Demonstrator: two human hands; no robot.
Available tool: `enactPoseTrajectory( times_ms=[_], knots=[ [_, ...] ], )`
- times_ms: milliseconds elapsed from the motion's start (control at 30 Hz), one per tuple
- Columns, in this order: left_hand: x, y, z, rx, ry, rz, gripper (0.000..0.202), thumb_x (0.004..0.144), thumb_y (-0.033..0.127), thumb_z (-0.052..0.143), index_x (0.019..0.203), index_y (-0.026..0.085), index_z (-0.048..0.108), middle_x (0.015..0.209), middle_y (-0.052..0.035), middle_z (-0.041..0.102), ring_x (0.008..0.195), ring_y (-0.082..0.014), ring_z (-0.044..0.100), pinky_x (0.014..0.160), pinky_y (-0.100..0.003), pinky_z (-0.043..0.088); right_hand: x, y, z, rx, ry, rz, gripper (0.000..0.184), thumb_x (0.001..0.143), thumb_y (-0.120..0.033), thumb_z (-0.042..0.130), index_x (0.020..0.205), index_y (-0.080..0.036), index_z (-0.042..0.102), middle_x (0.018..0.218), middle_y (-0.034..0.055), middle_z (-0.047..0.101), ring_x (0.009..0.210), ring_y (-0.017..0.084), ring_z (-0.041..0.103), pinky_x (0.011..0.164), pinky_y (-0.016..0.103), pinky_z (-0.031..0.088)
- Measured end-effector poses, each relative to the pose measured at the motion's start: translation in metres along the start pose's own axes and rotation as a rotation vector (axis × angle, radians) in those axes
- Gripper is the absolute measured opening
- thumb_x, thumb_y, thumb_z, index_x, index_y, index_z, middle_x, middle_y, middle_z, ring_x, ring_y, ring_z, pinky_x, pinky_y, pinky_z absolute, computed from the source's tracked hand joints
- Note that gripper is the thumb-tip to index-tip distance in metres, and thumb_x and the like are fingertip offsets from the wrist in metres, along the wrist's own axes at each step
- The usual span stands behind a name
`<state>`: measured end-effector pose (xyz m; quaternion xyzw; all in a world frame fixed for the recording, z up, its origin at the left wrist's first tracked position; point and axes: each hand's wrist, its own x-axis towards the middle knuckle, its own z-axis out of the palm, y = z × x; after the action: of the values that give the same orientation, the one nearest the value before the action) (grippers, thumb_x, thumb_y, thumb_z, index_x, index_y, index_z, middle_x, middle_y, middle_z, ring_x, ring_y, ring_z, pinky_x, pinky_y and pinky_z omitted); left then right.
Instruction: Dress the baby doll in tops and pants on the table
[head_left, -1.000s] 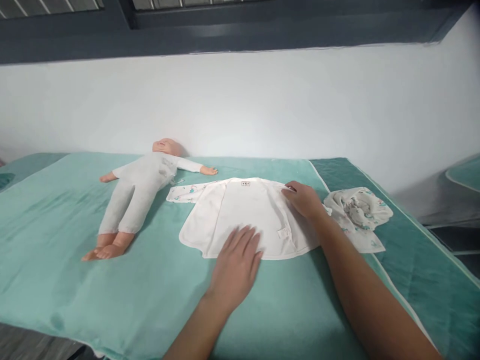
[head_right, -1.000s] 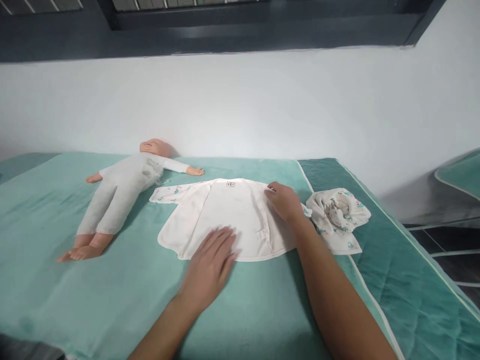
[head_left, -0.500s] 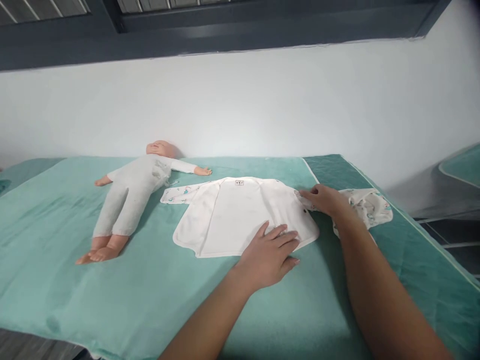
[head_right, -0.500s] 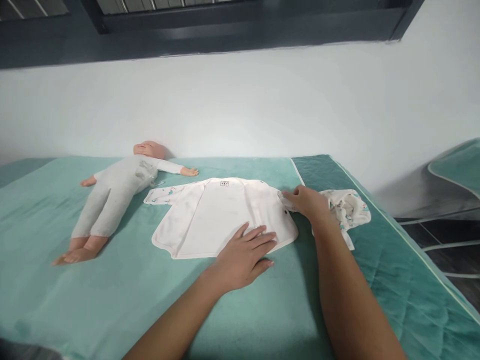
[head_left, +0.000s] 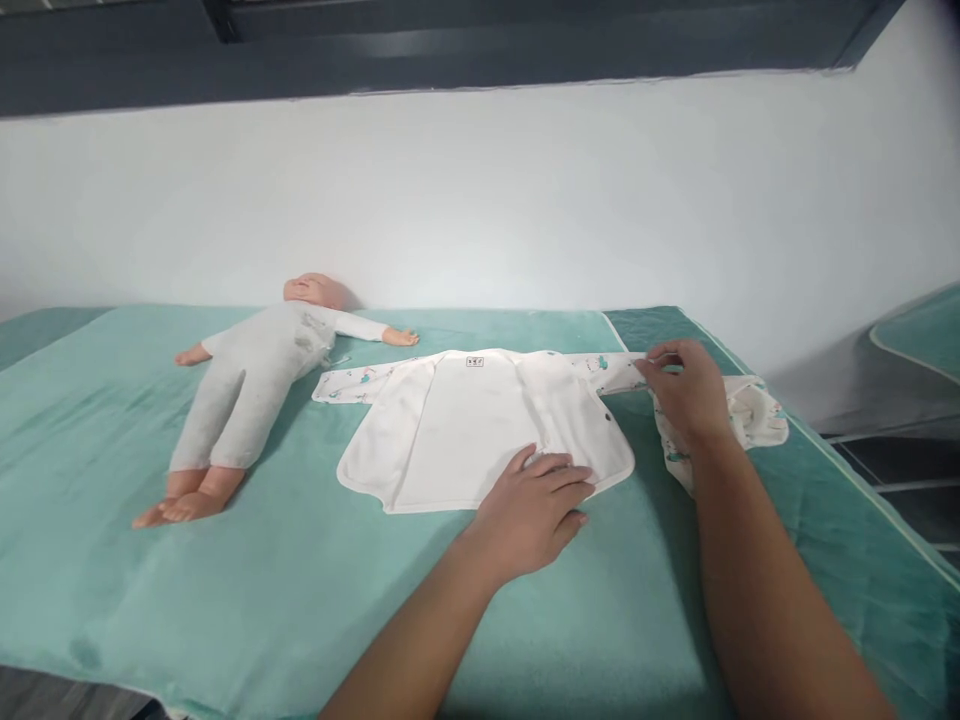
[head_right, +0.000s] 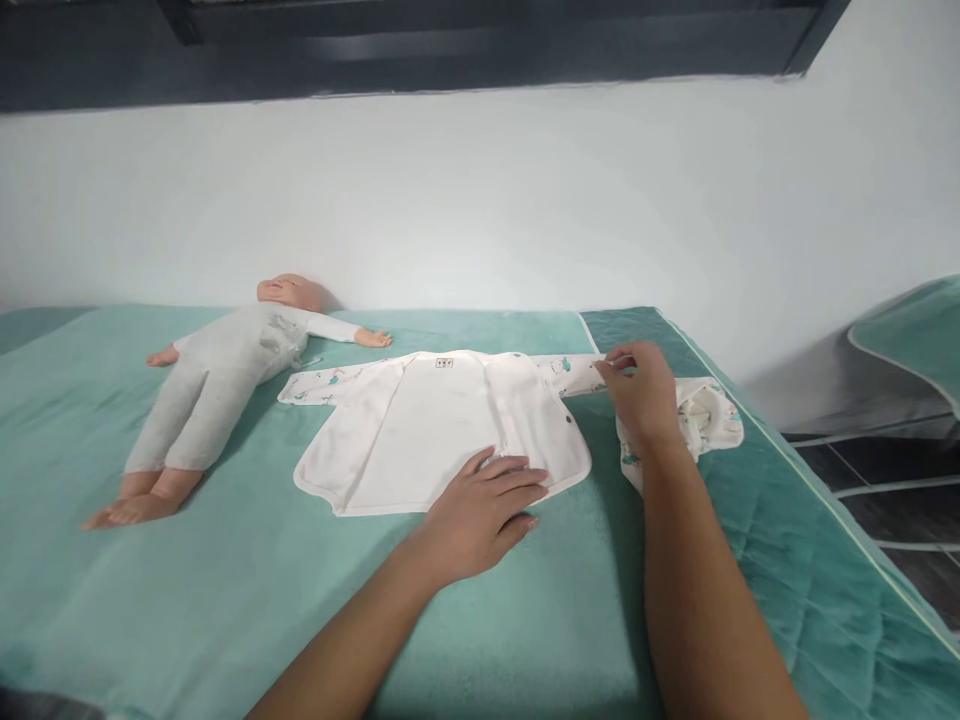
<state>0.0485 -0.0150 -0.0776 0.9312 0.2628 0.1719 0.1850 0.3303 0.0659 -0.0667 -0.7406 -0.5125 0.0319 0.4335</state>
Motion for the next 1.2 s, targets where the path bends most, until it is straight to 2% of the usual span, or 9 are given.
enactPoseTrajectory(
  times_ms=[200, 333, 467, 600, 733, 900, 1033, 1100, 1200],
  knots=[
    [0.001, 0.001, 0.000, -0.005, 0.006, -0.015, 0.034, 0.099, 0.034, 0.040, 0.128, 0.028, 0.057, 0.142, 0.0028, 0.056, 0.136, -0.0183, 0.042, 0.120, -0.044, 0.020, 0.003, 0.017, 0.010, -0.267, -0.137, 0.038, 0.031, 0.081, -0.049, 0.056, 0.092, -0.021, 0.062, 0.097, 0.0119, 0.067, 0.092, 0.031, 0.063, 0.083, 0.046, 0.048],
    [0.001, 0.002, 0.000, 0.007, 0.014, -0.017, 0.033, 0.099, 0.034, 0.041, 0.127, 0.028, 0.057, 0.140, 0.0022, 0.057, 0.134, -0.0185, 0.044, 0.119, -0.045, 0.022, -0.003, 0.008, 0.024, -0.167, -0.156, -0.228, 0.033, 0.085, -0.043, 0.051, 0.110, -0.023, 0.062, 0.119, 0.0131, 0.063, 0.112, 0.031, 0.059, 0.096, 0.048, 0.047],
    [0.001, 0.003, -0.002, 0.025, 0.018, -0.007, 0.033, 0.098, 0.033, 0.043, 0.127, 0.028, 0.057, 0.140, 0.0014, 0.057, 0.134, -0.0184, 0.044, 0.119, -0.045, 0.024, -0.013, -0.004, 0.043, 0.002, -0.435, -0.409, 0.045, 0.092, -0.049, 0.042, 0.127, -0.024, 0.056, 0.136, 0.0106, 0.058, 0.128, 0.028, 0.052, 0.110, 0.047, 0.040],
    [0.001, 0.002, -0.005, -0.007, 0.020, -0.010, 0.033, 0.098, 0.034, 0.042, 0.126, 0.028, 0.059, 0.139, 0.0018, 0.058, 0.134, -0.0179, 0.045, 0.119, -0.044, 0.024, -0.015, 0.002, 0.054, -0.103, -0.624, -0.368, 0.065, 0.093, -0.060, 0.032, 0.138, -0.017, 0.050, 0.151, 0.0150, 0.042, 0.144, 0.032, 0.031, 0.119, 0.052, 0.026],
    [-0.002, 0.000, -0.002, -0.046, 0.031, -0.028, 0.036, 0.099, 0.035, 0.040, 0.130, 0.027, 0.056, 0.140, 0.0009, 0.058, 0.138, -0.0172, 0.042, 0.120, -0.044, 0.024, -0.015, 0.007, 0.053, -0.099, -0.625, -0.293, 0.077, 0.092, -0.066, 0.025, 0.145, -0.013, 0.043, 0.154, 0.0165, 0.036, 0.146, 0.030, 0.025, 0.121, 0.047, 0.022],
    [-0.018, 0.008, -0.003, -0.167, -0.008, -0.015, 0.035, 0.099, 0.035, 0.039, 0.127, 0.027, 0.059, 0.139, 0.0019, 0.059, 0.140, -0.0166, 0.040, 0.123, -0.045, 0.014, -0.029, 0.004, 0.057, -0.093, -0.642, -0.368, 0.073, 0.092, -0.066, 0.030, 0.148, -0.020, 0.038, 0.158, 0.0102, 0.029, 0.148, 0.027, 0.021, 0.122, 0.047, 0.020],
    [-0.053, 0.003, -0.046, -0.401, 0.106, -0.125, 0.036, 0.099, 0.038, 0.042, 0.130, 0.032, 0.058, 0.137, 0.0030, 0.060, 0.134, -0.0136, 0.049, 0.122, -0.037, 0.024, -0.037, -0.003, 0.057, -0.179, -0.605, -0.413, 0.070, 0.092, -0.062, 0.032, 0.144, -0.017, 0.043, 0.153, 0.0153, 0.038, 0.145, 0.032, 0.028, 0.118, 0.054, 0.026],
    [-0.081, -0.011, -0.086, -0.435, 0.283, -0.250, 0.036, 0.097, 0.039, 0.045, 0.129, 0.032, 0.060, 0.139, 0.0021, 0.059, 0.134, -0.0166, 0.049, 0.119, -0.038, 0.031, -0.037, -0.021, 0.054, -0.163, -0.557, -0.368, 0.071, 0.091, -0.063, 0.034, 0.145, -0.018, 0.041, 0.152, 0.0147, 0.040, 0.142, 0.035, 0.033, 0.116, 0.056, 0.030],
    [-0.129, -0.050, -0.155, -0.326, 0.624, -0.570, 0.034, 0.094, 0.041, 0.049, 0.124, 0.031, 0.063, 0.137, 0.0013, 0.060, 0.132, -0.0225, 0.050, 0.115, -0.042, 0.036, -0.041, -0.074, 0.055, -0.097, -0.580, -0.268, 0.069, 0.089, -0.065, 0.042, 0.148, -0.030, 0.038, 0.153, 0.0056, 0.041, 0.137, 0.036, 0.042, 0.109, 0.056, 0.041]
  ],
)
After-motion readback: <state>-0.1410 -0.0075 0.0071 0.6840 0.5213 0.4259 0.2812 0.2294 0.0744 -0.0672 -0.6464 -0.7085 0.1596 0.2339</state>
